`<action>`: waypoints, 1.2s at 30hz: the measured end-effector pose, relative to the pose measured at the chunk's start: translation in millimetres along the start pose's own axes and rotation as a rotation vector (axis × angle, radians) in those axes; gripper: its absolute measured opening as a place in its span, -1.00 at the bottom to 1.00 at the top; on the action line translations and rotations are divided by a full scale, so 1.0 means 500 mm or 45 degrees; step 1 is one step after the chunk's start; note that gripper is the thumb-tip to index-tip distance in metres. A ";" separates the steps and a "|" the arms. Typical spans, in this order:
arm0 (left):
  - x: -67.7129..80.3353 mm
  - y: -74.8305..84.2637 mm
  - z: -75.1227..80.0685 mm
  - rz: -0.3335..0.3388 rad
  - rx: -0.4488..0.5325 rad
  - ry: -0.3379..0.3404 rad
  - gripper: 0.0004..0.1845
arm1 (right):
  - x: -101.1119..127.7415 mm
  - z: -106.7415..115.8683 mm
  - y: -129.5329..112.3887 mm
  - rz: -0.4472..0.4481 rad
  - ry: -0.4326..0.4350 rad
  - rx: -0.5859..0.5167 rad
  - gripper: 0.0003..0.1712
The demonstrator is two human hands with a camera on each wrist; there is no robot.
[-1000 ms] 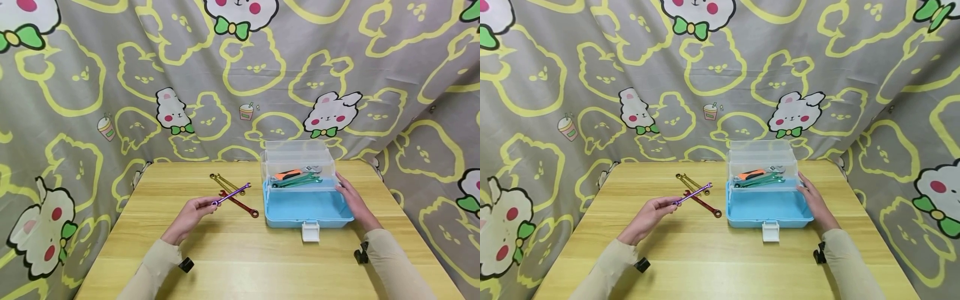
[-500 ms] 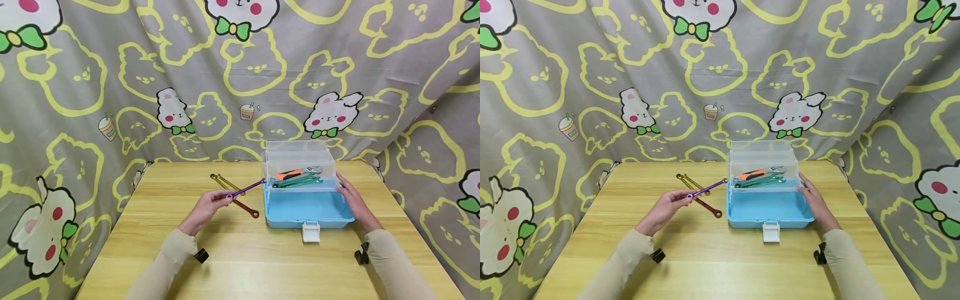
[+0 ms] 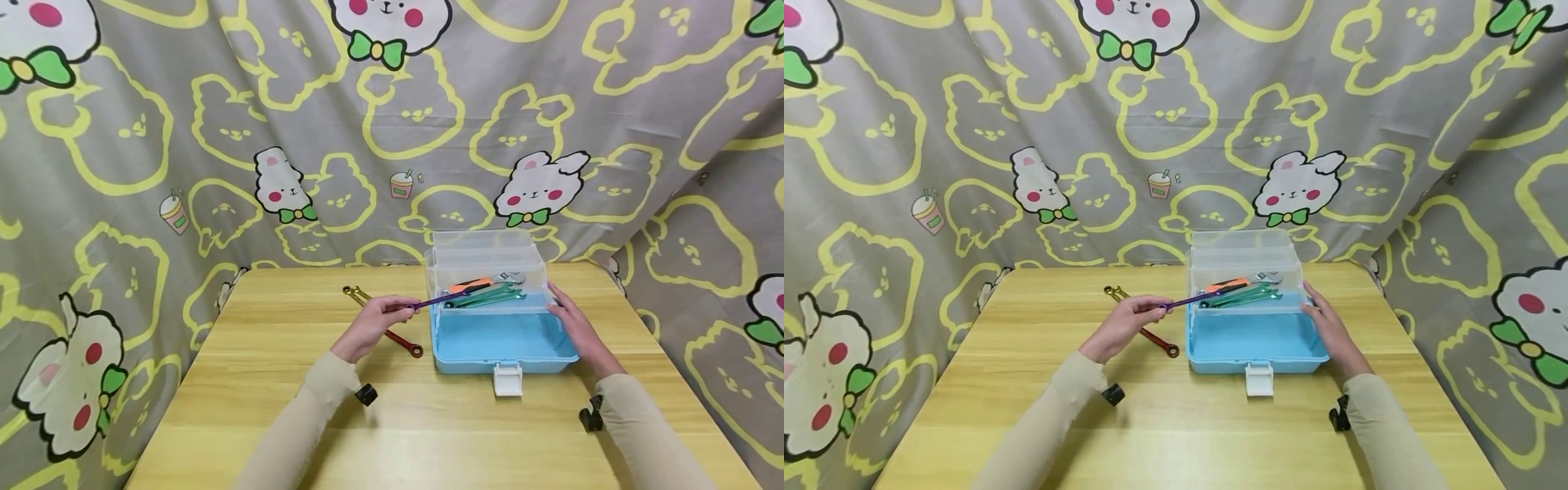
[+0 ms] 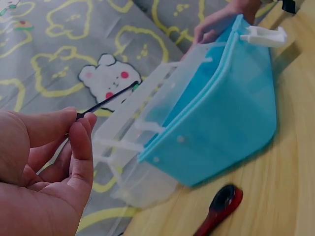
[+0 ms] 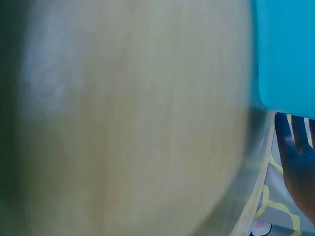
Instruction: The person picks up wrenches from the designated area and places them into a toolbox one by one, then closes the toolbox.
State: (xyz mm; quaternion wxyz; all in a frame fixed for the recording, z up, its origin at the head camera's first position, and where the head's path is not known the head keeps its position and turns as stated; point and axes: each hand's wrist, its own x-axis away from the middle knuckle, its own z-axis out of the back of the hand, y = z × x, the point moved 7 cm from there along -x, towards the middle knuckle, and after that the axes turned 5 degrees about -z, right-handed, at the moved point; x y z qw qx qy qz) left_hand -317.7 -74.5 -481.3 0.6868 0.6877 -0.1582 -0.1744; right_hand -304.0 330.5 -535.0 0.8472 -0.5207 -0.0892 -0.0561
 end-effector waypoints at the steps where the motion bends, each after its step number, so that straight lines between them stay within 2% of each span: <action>1: -0.010 0.000 -0.009 -0.002 0.000 -0.011 -0.68 | 0.000 0.001 -0.001 0.005 0.002 0.005 -0.22; 5: -0.042 0.001 -0.047 0.002 -0.028 -0.050 -0.69 | -0.001 0.001 -0.002 0.017 0.009 0.004 -0.23; 9: -0.063 0.010 -0.080 -0.008 -0.065 -0.073 -0.70 | -0.003 -0.002 0.002 0.018 0.008 -0.001 -0.23; 13: -0.079 0.018 -0.104 -0.034 -0.044 -0.087 -0.70 | 0.000 -0.002 0.004 0.021 0.012 0.010 -0.23; 18: -0.091 0.025 -0.124 -0.055 -0.090 -0.120 -0.69 | 0.002 0.002 0.002 0.036 0.028 0.024 -0.21; 25: -0.103 0.025 -0.140 -0.011 -0.104 -0.157 -0.70 | 0.001 0.001 -0.001 0.040 0.022 0.016 -0.21; 30: -0.105 0.028 -0.146 -0.029 -0.206 -0.131 -0.74 | 0.002 0.000 -0.002 0.030 0.020 0.022 -0.21; 36: -0.107 0.039 -0.155 -0.151 -0.441 -0.056 -0.78 | -0.003 0.001 0.002 0.033 0.021 0.026 -0.22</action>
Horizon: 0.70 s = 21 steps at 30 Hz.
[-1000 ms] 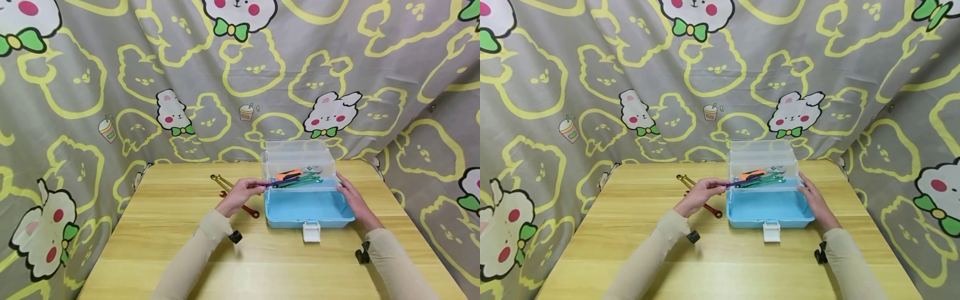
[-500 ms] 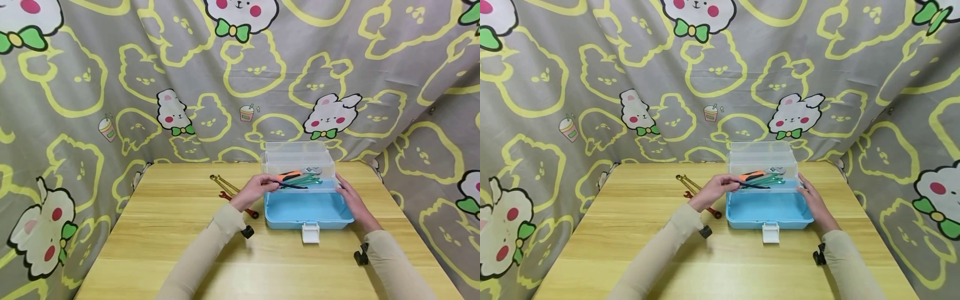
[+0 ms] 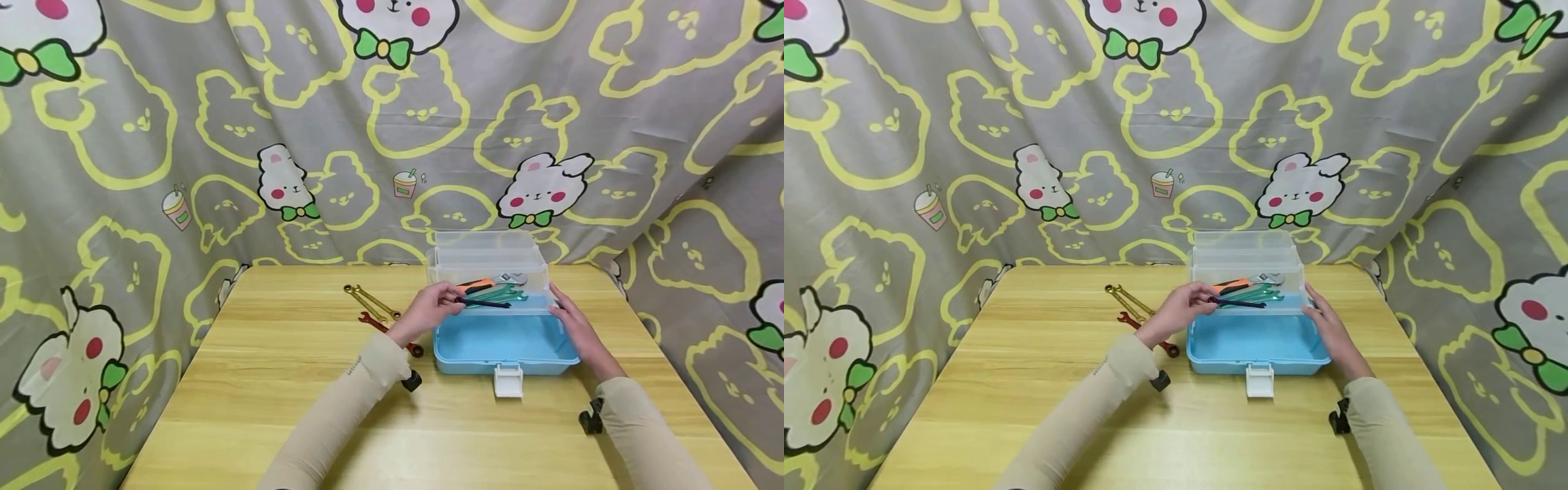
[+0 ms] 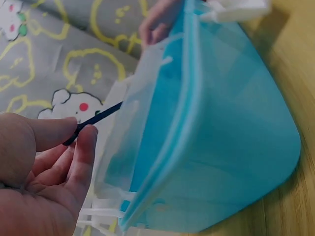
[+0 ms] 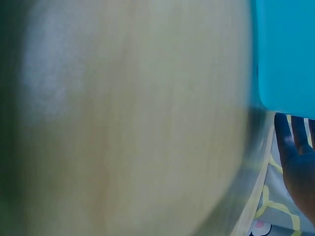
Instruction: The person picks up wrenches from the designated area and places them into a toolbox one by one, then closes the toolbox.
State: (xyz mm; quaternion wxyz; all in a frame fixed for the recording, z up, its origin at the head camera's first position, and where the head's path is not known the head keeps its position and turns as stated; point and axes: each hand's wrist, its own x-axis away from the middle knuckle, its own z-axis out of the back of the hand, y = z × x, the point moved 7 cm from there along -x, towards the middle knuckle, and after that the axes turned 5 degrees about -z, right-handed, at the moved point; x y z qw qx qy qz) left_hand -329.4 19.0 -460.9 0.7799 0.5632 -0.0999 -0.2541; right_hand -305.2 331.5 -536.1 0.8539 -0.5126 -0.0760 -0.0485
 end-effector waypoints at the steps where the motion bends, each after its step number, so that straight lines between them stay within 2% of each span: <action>1: -0.001 0.003 -0.002 -0.015 -0.045 0.007 -0.79 | -0.001 0.001 0.001 0.001 0.003 -0.003 -0.22; 9: -0.004 0.023 -0.015 -0.094 -0.296 0.044 -0.86 | 0.003 -0.002 0.001 -0.004 -0.003 -0.020 -0.23; 15: -0.018 0.026 -0.031 -0.132 -0.405 0.056 -0.84 | 0.009 -0.003 -0.004 -0.022 -0.005 -0.017 -0.20; 21: -0.030 0.024 -0.049 -0.111 -0.434 0.037 -0.83 | 0.007 -0.003 -0.008 -0.011 -0.005 -0.013 -0.18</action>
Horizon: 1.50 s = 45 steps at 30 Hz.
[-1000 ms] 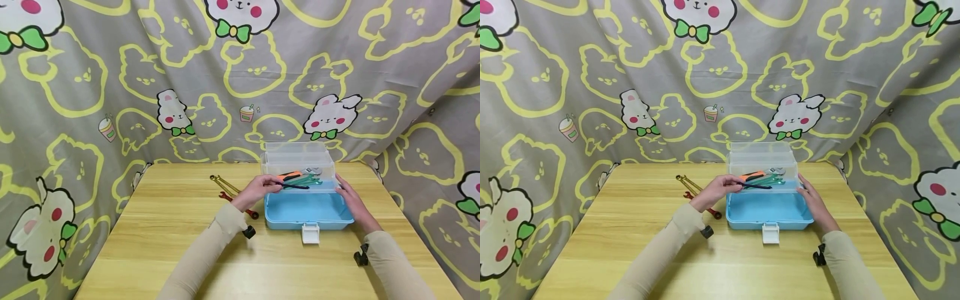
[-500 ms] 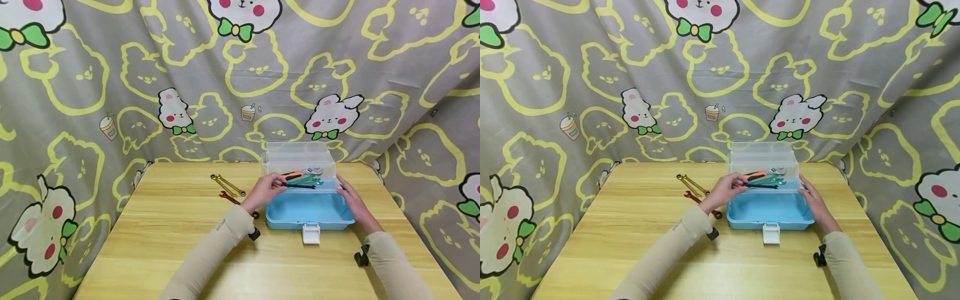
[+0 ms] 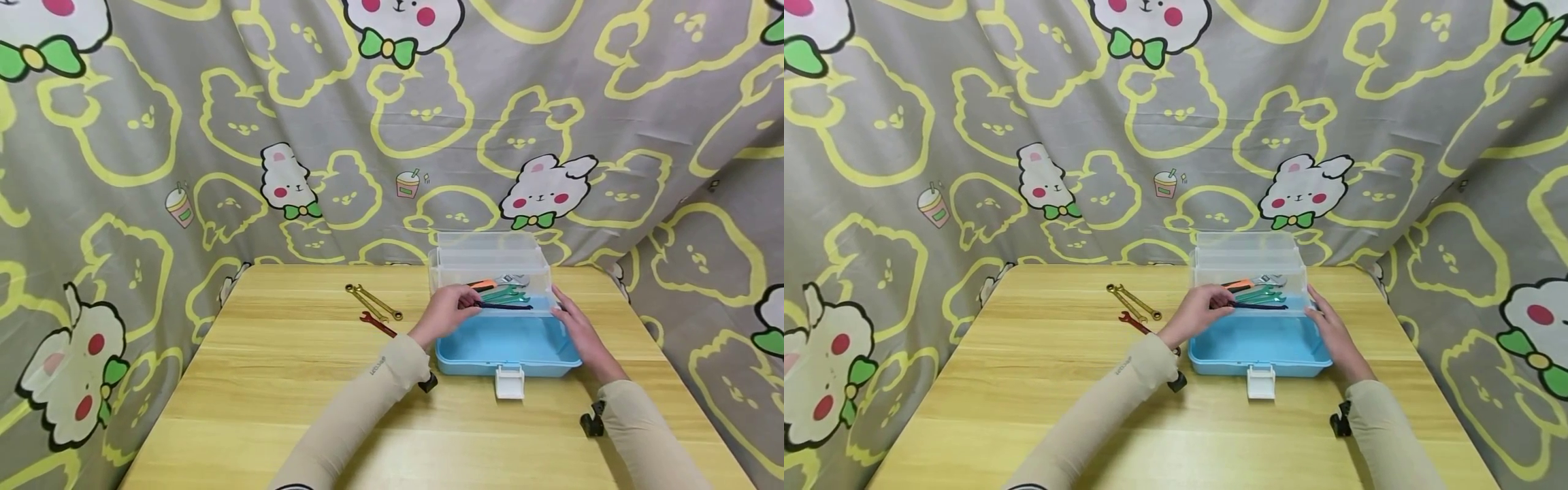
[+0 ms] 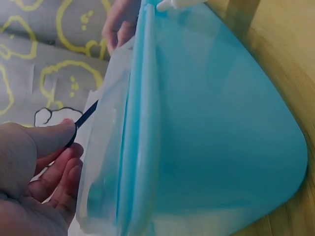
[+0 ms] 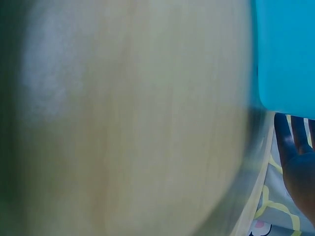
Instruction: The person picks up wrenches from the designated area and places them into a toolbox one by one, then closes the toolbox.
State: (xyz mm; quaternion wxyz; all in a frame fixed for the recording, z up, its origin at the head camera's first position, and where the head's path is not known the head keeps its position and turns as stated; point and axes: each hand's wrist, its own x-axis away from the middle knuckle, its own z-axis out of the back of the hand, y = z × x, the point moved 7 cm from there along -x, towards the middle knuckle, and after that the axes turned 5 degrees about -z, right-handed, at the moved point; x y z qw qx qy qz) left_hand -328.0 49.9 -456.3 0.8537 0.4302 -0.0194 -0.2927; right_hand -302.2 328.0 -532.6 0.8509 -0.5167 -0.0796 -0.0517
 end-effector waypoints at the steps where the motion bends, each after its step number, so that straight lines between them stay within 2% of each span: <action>1: -0.002 0.000 -0.003 0.004 0.002 -0.004 -0.83 | -0.001 0.000 0.001 -0.004 0.000 0.001 -0.18; 9: -0.013 -0.001 -0.017 0.012 -0.028 -0.030 -0.85 | -0.003 0.001 0.006 -0.026 -0.003 -0.001 -0.18; 23: -0.025 0.017 -0.032 -0.021 -0.185 -0.068 -0.80 | -0.001 0.004 0.007 -0.015 -0.002 -0.006 -0.19; 32: -0.033 0.018 -0.039 0.006 -0.179 -0.060 -0.78 | 0.001 0.002 0.002 0.016 0.005 -0.006 -0.21; 45: -0.033 0.020 -0.046 -0.030 -0.214 -0.089 -0.75 | -0.002 -0.001 0.007 -0.023 -0.023 -0.041 -0.18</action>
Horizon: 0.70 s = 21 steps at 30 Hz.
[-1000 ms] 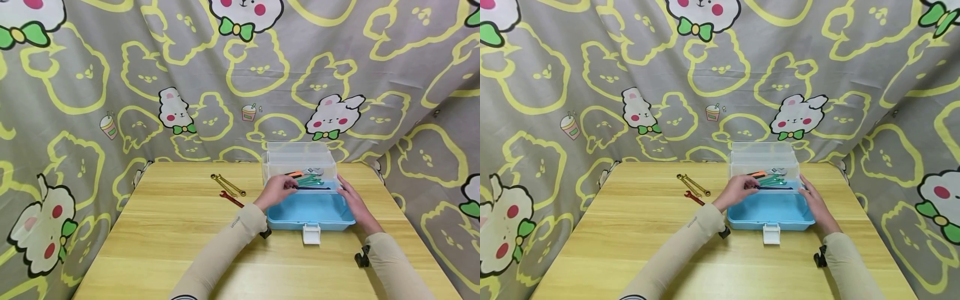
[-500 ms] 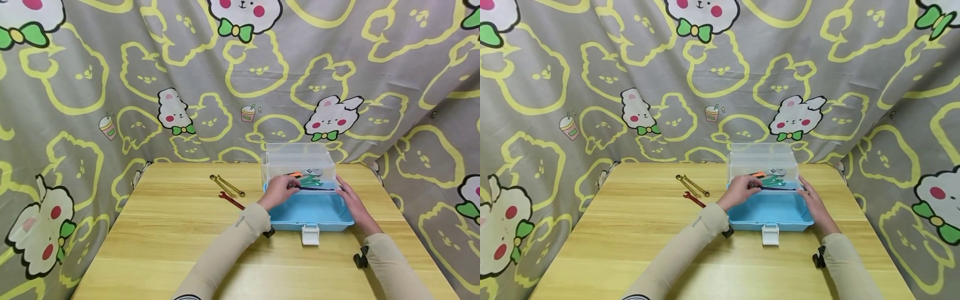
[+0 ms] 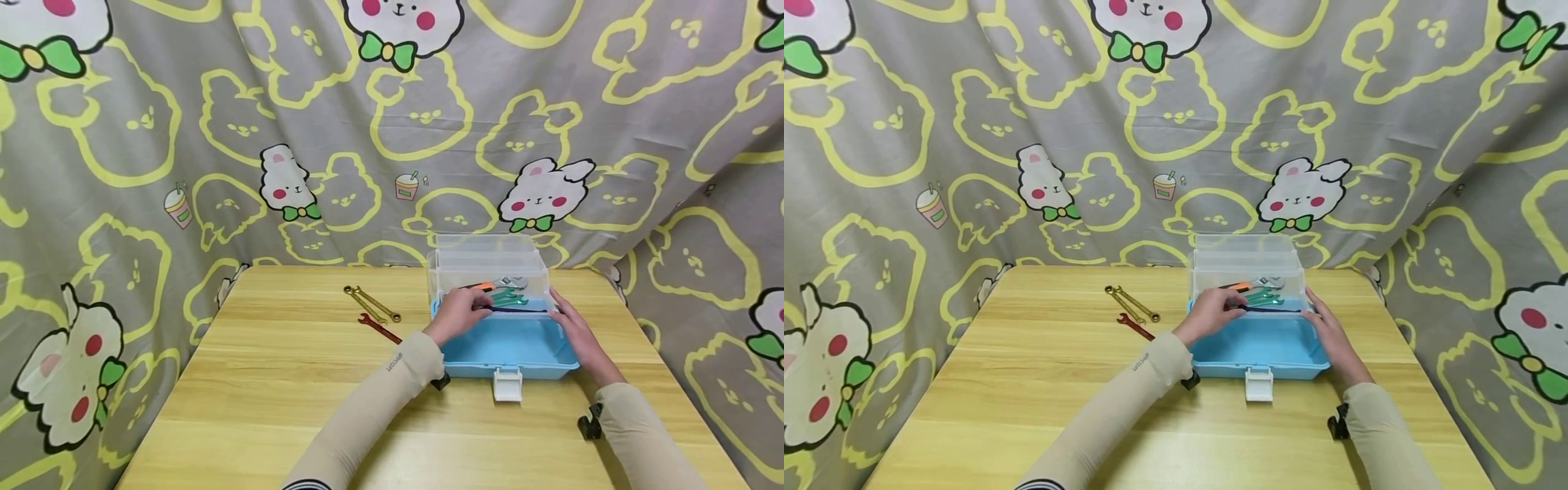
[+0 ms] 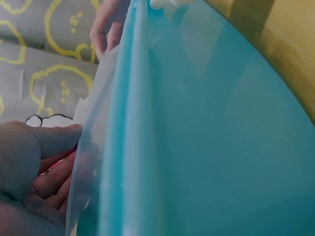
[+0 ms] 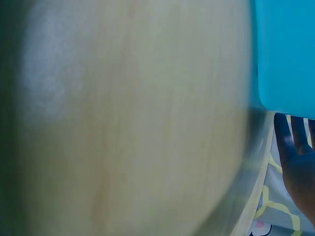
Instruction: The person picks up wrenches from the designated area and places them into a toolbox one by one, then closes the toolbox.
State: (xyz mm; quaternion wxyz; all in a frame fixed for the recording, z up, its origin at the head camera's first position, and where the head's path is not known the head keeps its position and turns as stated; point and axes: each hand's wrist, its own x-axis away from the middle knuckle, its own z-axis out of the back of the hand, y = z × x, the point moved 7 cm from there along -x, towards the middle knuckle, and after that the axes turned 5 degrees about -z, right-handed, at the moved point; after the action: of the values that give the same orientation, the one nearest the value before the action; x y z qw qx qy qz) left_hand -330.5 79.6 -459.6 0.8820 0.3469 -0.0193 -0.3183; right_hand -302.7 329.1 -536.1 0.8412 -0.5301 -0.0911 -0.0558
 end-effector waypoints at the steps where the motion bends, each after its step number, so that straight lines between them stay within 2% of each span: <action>1: 0.001 -0.001 0.000 -0.003 0.005 -0.005 -0.74 | 0.000 0.000 0.001 -0.004 -0.002 0.000 -0.18; 12: 0.010 -0.003 0.005 -0.047 0.059 -0.013 -0.70 | -0.003 0.001 0.003 -0.001 0.016 0.011 -0.23; 21: 0.026 -0.008 0.029 -0.053 0.192 0.019 -0.69 | 0.004 0.001 -0.006 0.017 0.012 0.012 -0.18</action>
State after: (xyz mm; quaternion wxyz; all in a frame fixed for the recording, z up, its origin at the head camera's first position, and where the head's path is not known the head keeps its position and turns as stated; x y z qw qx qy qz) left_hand -326.1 61.0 -453.5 0.8468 0.4149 -0.0295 -0.3316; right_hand -301.3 328.4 -532.6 0.8445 -0.5264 -0.0838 -0.0525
